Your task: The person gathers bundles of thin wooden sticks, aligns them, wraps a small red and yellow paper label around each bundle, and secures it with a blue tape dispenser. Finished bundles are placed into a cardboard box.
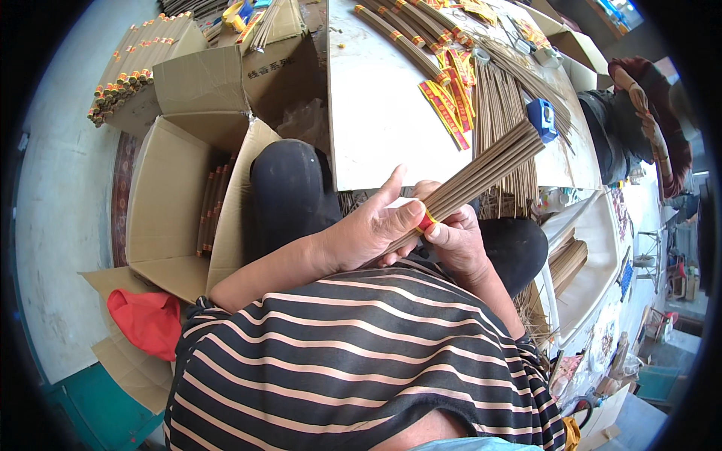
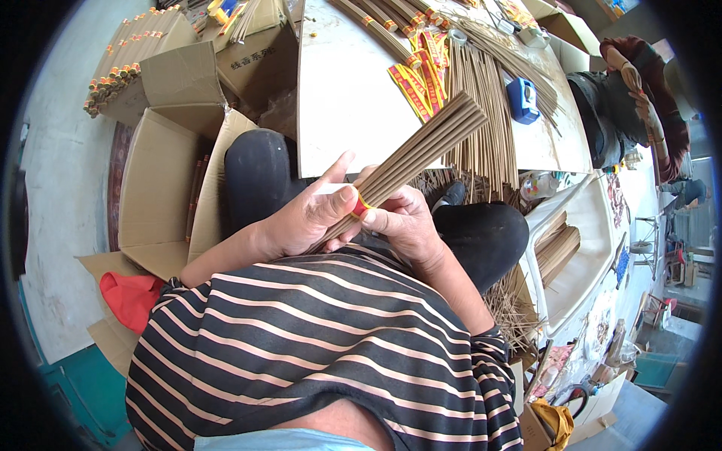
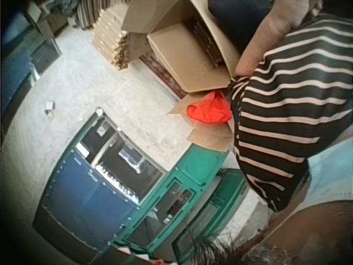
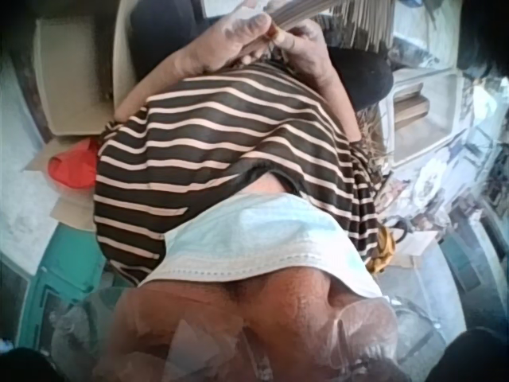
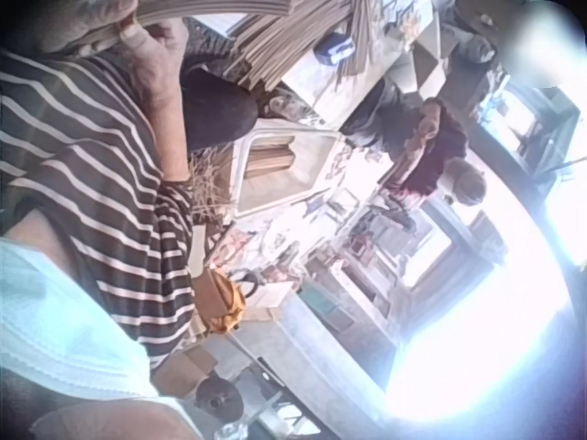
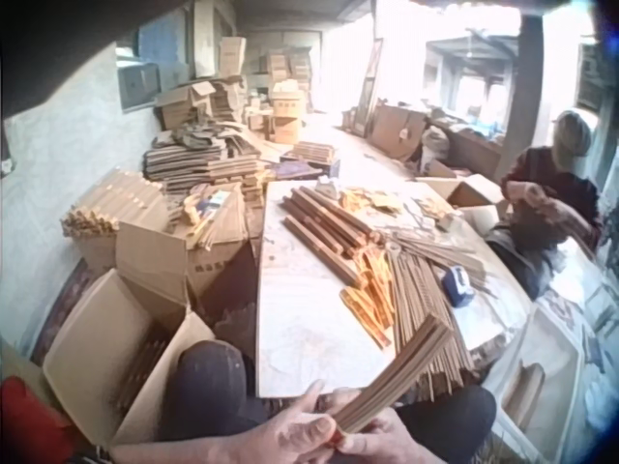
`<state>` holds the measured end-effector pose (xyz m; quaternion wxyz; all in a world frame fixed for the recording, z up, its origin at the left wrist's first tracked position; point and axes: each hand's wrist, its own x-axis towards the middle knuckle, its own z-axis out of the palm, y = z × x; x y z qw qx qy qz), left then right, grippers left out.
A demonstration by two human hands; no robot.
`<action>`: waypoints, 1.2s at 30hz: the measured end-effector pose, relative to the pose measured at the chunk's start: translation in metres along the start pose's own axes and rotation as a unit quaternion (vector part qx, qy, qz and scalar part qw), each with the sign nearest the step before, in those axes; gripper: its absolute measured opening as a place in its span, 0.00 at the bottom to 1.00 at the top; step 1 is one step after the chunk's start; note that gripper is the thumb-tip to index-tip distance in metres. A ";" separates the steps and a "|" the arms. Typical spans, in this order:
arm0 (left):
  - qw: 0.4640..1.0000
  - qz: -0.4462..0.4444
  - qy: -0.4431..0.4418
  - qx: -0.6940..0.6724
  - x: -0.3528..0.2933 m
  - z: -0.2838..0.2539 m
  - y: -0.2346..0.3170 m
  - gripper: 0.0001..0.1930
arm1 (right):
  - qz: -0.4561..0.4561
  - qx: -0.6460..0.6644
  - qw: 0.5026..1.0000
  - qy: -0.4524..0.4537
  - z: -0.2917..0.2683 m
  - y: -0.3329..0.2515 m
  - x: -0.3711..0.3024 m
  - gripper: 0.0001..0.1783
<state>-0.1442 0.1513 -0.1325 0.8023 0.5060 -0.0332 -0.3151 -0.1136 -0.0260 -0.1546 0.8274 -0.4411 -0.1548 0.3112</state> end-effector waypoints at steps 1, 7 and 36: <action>1.000 -0.009 0.000 -0.018 0.001 0.000 0.000 0.48 | 0.001 -0.011 1.000 0.008 -0.001 -0.001 0.001 0.27; 0.998 -0.020 0.007 -0.054 0.005 0.002 0.000 0.46 | -0.063 -0.099 0.993 0.030 -0.003 -0.008 0.010 0.46; 0.942 0.105 0.105 0.302 0.001 0.005 -0.001 0.24 | 0.029 -0.252 0.949 0.186 0.025 -0.026 0.009 0.16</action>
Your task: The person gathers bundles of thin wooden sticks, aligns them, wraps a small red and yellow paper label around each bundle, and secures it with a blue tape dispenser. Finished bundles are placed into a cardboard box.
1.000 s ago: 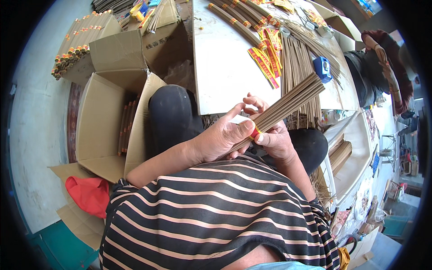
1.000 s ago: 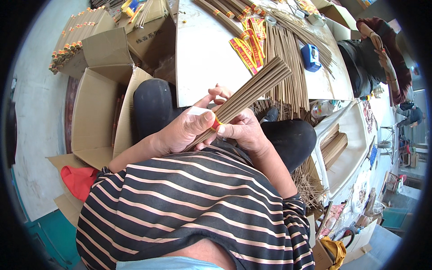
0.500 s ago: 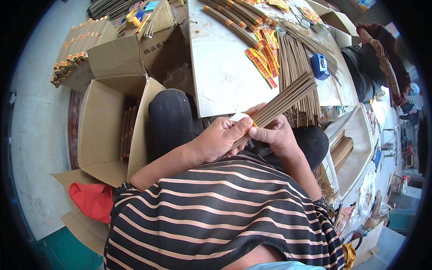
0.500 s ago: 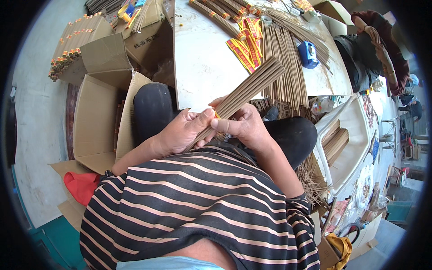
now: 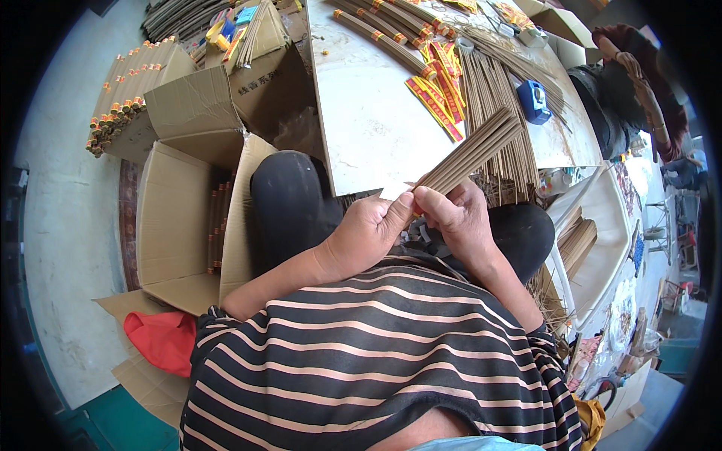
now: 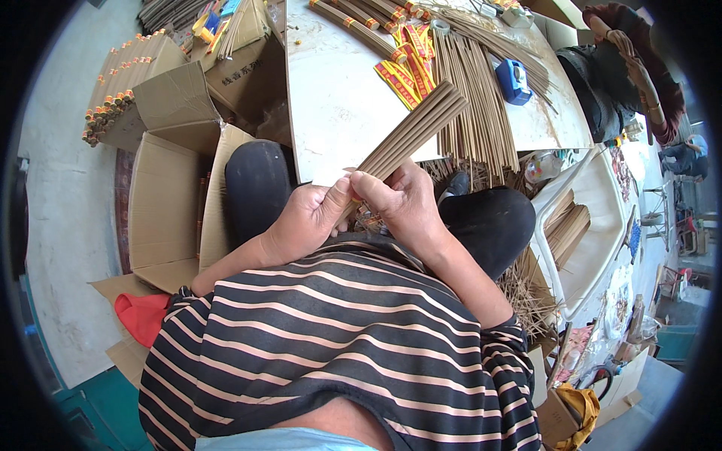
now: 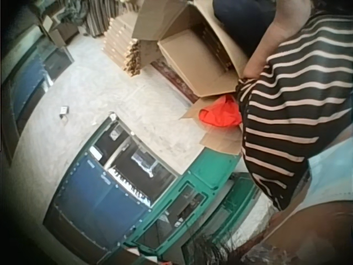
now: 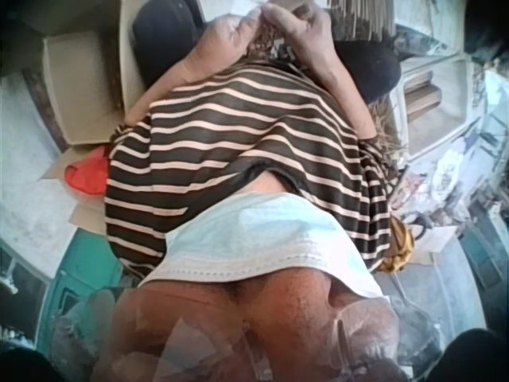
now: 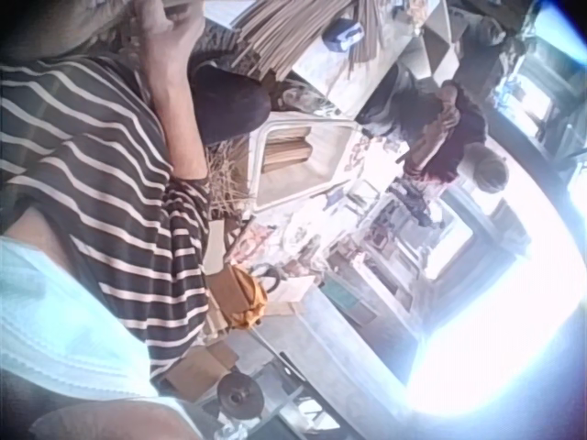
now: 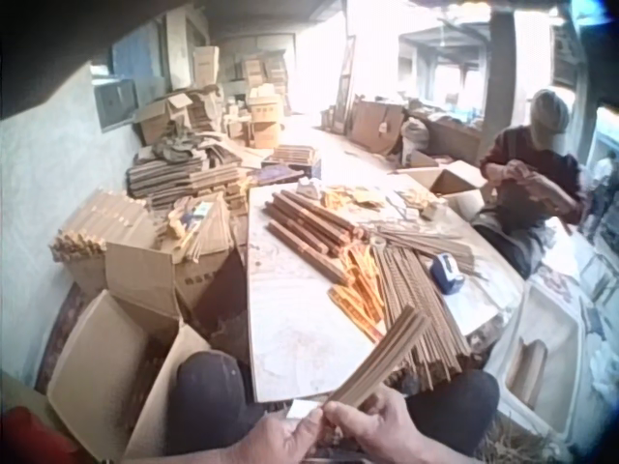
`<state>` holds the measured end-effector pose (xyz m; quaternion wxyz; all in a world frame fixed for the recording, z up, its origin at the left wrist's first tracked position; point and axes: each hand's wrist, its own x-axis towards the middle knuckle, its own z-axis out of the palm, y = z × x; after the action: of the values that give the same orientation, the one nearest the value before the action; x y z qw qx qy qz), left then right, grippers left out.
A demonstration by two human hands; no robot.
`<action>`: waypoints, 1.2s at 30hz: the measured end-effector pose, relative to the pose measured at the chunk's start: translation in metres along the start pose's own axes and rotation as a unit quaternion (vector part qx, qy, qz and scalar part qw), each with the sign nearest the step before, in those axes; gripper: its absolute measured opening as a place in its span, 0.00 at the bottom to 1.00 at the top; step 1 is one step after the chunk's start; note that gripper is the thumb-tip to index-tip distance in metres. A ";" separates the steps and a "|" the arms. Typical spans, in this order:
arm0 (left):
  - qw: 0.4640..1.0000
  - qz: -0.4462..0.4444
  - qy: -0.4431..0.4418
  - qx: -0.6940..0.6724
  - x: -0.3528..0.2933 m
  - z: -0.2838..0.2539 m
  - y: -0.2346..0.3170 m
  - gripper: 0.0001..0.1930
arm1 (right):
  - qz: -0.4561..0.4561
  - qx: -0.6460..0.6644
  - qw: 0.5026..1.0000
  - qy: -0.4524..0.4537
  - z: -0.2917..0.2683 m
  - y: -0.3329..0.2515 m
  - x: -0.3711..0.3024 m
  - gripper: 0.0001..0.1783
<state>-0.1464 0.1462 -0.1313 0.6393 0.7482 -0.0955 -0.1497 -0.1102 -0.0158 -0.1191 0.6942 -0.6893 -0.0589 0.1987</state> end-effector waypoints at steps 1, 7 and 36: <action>0.999 0.015 0.020 0.025 -0.001 0.001 0.002 0.24 | -0.002 0.004 1.000 0.001 0.002 -0.002 0.000 0.16; 0.967 0.176 0.108 0.151 0.004 0.008 -0.007 0.18 | 0.004 0.009 1.000 -0.004 -0.004 -0.004 0.004 0.14; 0.893 0.252 0.106 0.357 0.024 0.007 -0.016 0.28 | 0.032 0.017 0.996 -0.084 -0.025 -0.014 0.026 0.17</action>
<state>-0.1266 0.1345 -0.1506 0.3516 0.8884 -0.2595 0.1406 -0.0750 -0.0294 -0.1119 0.6919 -0.6598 -0.0916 0.2785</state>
